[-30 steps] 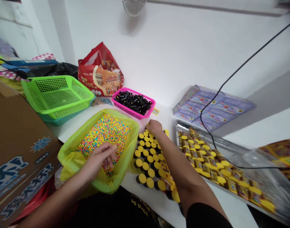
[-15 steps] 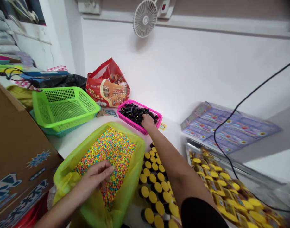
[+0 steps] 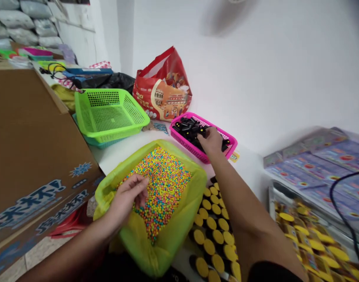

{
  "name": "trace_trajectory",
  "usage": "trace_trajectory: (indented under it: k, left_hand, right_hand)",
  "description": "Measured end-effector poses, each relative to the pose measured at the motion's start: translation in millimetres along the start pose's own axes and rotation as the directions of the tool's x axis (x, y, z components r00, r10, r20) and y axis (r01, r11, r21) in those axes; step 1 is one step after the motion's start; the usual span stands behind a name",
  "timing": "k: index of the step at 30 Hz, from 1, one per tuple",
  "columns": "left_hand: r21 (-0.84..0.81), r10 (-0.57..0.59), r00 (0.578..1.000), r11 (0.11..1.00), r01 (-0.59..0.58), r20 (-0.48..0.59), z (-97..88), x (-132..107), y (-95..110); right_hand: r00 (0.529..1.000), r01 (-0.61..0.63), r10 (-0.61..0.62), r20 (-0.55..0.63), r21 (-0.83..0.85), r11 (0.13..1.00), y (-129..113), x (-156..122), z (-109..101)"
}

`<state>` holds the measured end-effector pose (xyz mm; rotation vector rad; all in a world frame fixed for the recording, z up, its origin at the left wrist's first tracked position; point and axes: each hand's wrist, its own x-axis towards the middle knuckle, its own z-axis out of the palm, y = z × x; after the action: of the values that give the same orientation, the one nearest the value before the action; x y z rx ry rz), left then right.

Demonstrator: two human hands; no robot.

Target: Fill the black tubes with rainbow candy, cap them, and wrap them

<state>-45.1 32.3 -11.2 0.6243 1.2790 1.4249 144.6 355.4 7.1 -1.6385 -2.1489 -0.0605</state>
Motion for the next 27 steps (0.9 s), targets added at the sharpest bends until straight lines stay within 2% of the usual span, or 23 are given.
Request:
trace_trajectory:
  k: [2,3,4,5,6,7,8,9,14,16,18,21,23,25,27]
  left_hand:
    - [-0.074,0.010,0.998,0.997,-0.015,-0.064,-0.7,-0.9,2.2]
    - [-0.105,0.018,0.996,0.994,-0.027,-0.087,-1.1,-1.1,2.7]
    - [-0.129,0.027,0.994,0.991,-0.040,-0.102,-1.4,-1.1,2.8]
    - [-0.149,0.034,0.993,0.988,-0.051,-0.109,-1.8,-1.1,2.6]
    - [-0.164,0.040,0.993,0.985,-0.058,-0.110,-2.2,-1.1,2.1]
    - [-0.175,0.043,0.993,0.983,-0.062,-0.109,-2.6,-1.2,1.4]
    - [-0.182,0.041,0.994,0.982,-0.059,-0.103,-3.1,-1.3,0.6]
    - [-0.186,0.036,0.995,0.981,-0.053,-0.095,-3.8,-1.5,-0.4]
    - [-0.212,0.035,0.996,0.976,-0.053,-0.088,-8.0,-1.3,-5.2]
    - [-0.216,0.042,0.995,0.974,-0.060,-0.090,-9.4,-1.3,-6.0]
    - [-0.202,0.046,0.995,0.977,-0.063,-0.085,-9.7,-1.9,-6.0]
    - [-0.120,0.073,0.996,0.990,-0.078,-0.046,-6.7,-3.7,-5.4]
    - [-0.023,0.135,0.991,0.991,-0.135,-0.002,-2.4,-4.9,-5.3]
    - [0.057,0.215,0.976,0.974,-0.217,0.040,2.6,-6.1,-5.7]
    - [0.102,0.273,0.959,0.955,-0.279,0.072,6.5,-7.3,-6.5]
  right_hand:
    - [0.983,0.182,-0.180,-0.034,0.087,0.979,-14.9,-26.5,-12.5]
    - [0.950,0.309,-0.312,0.006,0.117,0.944,-24.2,-42.1,-17.2]
    - [0.890,0.436,-0.449,0.084,0.137,0.890,-34.1,-58.1,-20.3]
    - [0.801,0.550,-0.569,0.186,0.146,0.822,-44.1,-73.7,-21.5]
    - [0.706,0.636,-0.646,0.291,0.141,0.759,-53.7,-88.1,-20.7]
    - [0.632,0.690,-0.676,0.379,0.123,0.713,-62.6,-100.5,-18.3]
    - [0.583,0.722,-0.680,0.445,0.102,0.685,-70.6,-110.6,-14.8]
    - [0.563,0.734,-0.670,0.485,0.079,0.674,-77.5,-118.4,-10.6]
    - [0.547,0.724,-0.666,0.507,0.113,0.681,-96.3,-132.3,0.9]
    - [0.567,0.699,-0.661,0.491,0.137,0.702,-96.8,-135.1,-2.9]
    - [0.618,0.657,-0.635,0.464,0.140,0.741,-93.1,-140.6,-10.1]
    - [0.734,0.543,-0.594,0.329,0.242,0.805,-81.8,-155.2,-22.6]
    - [0.790,0.508,-0.589,0.170,0.356,0.784,-73.3,-167.3,-29.9]
    - [0.788,0.561,-0.616,0.028,0.381,0.735,-66.4,-178.7,-36.0]
    - [0.750,0.639,-0.661,-0.027,0.289,0.713,-62.1,-187.5,-41.0]
